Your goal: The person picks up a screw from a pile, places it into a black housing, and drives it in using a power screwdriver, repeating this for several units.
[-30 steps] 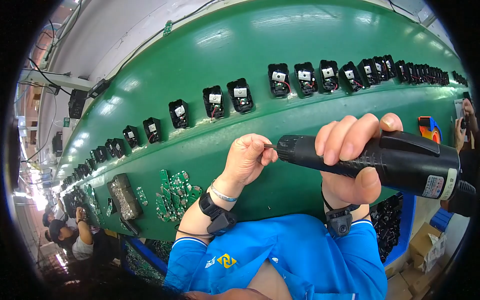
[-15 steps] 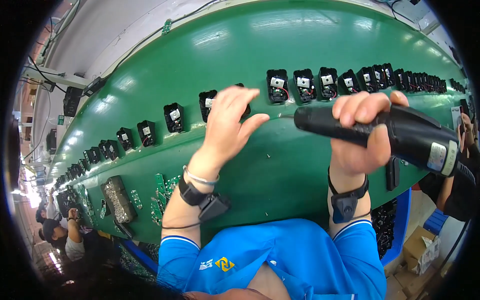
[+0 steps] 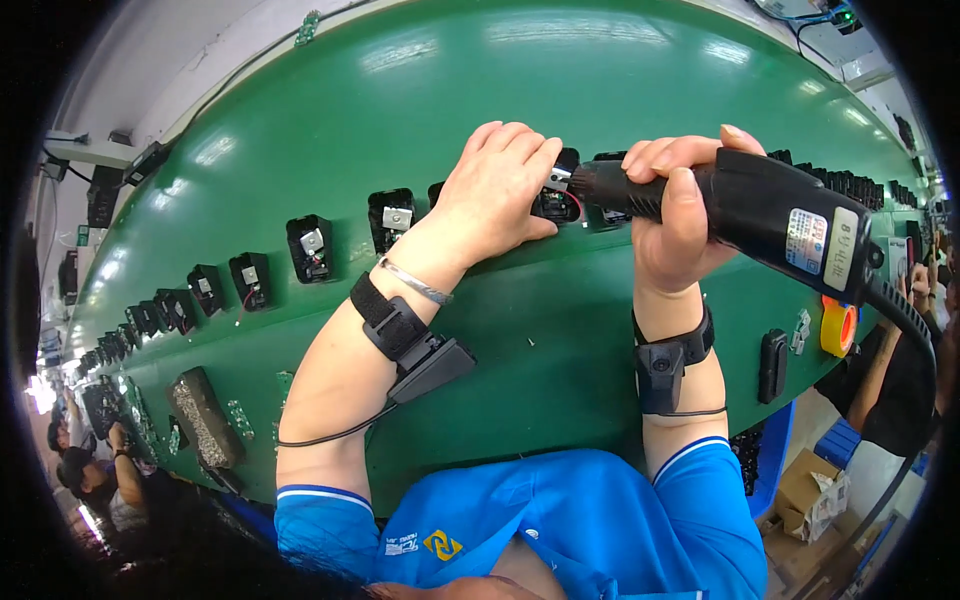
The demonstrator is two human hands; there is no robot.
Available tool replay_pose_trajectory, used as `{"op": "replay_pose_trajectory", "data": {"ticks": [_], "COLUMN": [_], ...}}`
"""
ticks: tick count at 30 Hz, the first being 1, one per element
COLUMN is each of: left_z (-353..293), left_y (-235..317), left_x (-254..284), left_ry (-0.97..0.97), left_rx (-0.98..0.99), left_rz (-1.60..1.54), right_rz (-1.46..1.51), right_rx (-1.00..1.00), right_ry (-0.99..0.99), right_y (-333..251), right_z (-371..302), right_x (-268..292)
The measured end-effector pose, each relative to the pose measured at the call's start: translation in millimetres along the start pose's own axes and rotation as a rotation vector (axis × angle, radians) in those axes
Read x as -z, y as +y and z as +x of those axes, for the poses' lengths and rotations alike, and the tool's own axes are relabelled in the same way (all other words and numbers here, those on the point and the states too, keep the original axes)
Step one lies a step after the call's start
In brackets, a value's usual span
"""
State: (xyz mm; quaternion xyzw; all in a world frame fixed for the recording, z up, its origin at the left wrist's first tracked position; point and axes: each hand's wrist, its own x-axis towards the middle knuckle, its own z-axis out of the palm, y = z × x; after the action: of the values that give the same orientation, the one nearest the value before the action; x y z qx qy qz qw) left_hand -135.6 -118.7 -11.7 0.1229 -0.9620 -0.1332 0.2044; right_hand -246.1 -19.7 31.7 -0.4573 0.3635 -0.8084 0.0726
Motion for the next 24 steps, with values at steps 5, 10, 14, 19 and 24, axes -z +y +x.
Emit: {"op": "replay_pose_trajectory", "data": {"ticks": [5,10,14,19,24], "left_z": [-1,-1,-2,-2,-6], "left_y": [0,1,0,-1,-9], "left_x": [-3,-1,-3,-6,-10], "left_ry": [0.044,-0.012,-0.011,0.011,0.021], "left_rx": [-0.001,0.04,0.04,0.035,0.031], "left_rz": [-0.007,-0.061,-0.056,-0.059,-0.101], "right_rz": [-0.025,-0.02,-0.025,-0.026,0.005], "right_rx": [0.019,0.003,-0.002,-0.003,-0.012], "right_ry": [-0.036,-0.029,-0.04,-0.061,-0.116], "right_y": [6,9,10,12,21], "right_z": [-3,-5,-8,-9,-14], "right_x": [0,-1,-1,-1,-2]}}
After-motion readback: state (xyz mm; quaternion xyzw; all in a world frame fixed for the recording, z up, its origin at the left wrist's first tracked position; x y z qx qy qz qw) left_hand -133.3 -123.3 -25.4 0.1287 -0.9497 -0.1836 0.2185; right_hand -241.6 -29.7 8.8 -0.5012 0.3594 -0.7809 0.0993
